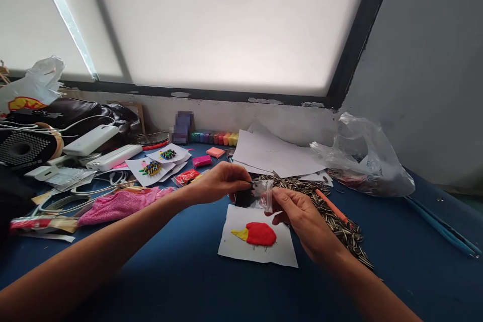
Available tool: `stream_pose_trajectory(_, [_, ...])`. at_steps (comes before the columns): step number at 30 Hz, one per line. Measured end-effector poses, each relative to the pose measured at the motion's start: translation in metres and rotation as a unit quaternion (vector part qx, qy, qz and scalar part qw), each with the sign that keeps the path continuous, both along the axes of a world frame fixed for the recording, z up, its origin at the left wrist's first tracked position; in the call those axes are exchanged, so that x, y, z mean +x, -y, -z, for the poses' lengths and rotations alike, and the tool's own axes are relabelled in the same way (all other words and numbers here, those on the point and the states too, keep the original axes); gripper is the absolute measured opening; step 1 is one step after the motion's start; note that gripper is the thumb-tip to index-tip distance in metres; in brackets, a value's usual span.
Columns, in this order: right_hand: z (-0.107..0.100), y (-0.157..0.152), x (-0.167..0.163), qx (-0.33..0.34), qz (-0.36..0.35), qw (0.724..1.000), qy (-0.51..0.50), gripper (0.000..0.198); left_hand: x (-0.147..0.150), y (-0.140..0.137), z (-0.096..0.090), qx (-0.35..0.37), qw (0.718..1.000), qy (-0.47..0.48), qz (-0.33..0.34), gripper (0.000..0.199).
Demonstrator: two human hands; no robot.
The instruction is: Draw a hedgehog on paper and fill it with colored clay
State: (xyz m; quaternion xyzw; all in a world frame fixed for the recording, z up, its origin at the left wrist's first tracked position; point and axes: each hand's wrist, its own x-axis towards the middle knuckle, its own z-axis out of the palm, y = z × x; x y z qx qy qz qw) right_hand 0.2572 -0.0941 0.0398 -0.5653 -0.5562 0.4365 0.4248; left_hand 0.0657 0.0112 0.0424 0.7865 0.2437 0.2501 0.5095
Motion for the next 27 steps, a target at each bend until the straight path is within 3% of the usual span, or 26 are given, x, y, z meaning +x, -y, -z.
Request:
stream_pose_trajectory(6, [-0.0035, 0.0018, -0.0015, -0.003, -0.013, 1.0, -0.025, 0.038, -0.0006, 0.0024, -0.0028, -0.005, 1.0, -0.011, -0.013, 0.016])
stream_pose_trajectory(10, [-0.0033, 0.0039, -0.0039, 0.0, -0.009, 0.999, -0.042, 0.036, -0.0016, 0.0035, -0.0047, -0.025, 0.999, -0.017, 0.024, 0.025])
stream_pose_trajectory(15, [-0.0023, 0.0061, -0.006, -0.014, -0.01, 0.997, -0.07, 0.039, -0.0025, 0.0054, -0.0067, -0.053, 0.998, -0.024, 0.035, 0.023])
stream_pose_trajectory(22, [0.0019, 0.0046, -0.0036, -0.027, -0.039, 0.998, -0.038, 0.021, -0.0004, 0.0064, -0.0039, -0.067, 0.997, -0.018, 0.031, 0.016])
stream_pose_trajectory(27, [0.0005, 0.0061, -0.0086, -0.027, -0.05, 0.997, -0.054, 0.029, 0.0028, 0.0083, 0.0014, -0.073, 0.996, -0.007, 0.054, 0.018])
